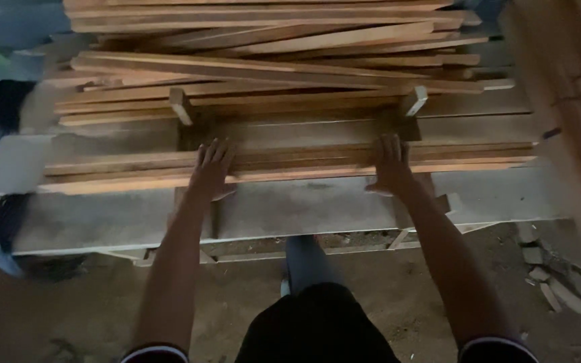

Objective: Bundling and organizing long wood strips in a woodworking shop using ties.

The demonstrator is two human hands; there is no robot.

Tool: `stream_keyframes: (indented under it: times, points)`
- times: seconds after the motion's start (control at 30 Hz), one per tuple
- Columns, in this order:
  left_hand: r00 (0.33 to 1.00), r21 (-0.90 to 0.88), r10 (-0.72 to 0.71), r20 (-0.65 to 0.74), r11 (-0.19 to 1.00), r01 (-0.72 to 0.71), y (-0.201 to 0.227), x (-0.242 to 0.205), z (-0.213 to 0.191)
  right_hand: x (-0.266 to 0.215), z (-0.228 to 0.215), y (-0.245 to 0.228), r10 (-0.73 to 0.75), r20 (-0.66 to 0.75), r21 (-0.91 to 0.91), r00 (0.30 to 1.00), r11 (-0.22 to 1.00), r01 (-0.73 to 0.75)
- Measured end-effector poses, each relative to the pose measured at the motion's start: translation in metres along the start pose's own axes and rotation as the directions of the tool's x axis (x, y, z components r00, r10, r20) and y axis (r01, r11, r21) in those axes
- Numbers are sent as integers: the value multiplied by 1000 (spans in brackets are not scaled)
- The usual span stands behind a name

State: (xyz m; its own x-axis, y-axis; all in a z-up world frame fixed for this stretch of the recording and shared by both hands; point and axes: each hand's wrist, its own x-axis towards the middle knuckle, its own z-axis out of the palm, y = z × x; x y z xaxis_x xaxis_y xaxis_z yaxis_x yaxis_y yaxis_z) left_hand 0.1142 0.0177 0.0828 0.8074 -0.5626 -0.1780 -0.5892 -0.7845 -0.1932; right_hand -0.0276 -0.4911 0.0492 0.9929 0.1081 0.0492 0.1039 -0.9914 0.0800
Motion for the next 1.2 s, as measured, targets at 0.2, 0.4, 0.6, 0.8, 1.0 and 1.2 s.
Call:
stream_keyframes:
  times: [0.2, 0.4, 0.6, 0.8, 1.0, 1.2]
  points:
    - [985, -169, -60, -164, 985, 32, 12, -12, -17, -5, 16, -27, 71, -288, -175, 955, 977, -125]
    - [961, -240, -155, -231, 966, 98, 44, 32, 40, 23, 11, -75, 182, 4, -100, 983, 979, -180]
    - [991, -200, -48, -122, 980, 23, 151, 63, -3, 79, 1, -194, -76, -87, -46, 993, 996, 72]
    - [781, -35, -49, -622, 999, 34, 152, 77, 29, 59, -40, -212, -177, -448, -277, 876, 960, 52]
    - [847, -163, -114, -519, 986, 33, 143, 78, 22, 67, -23, -95, -353, -235, 299, 906, 860, 413]
    - [991, -273, -39, -129, 962, 2, 115, 71, -8, 46, -25, -25, -25, -21, 98, 999, 995, 27]
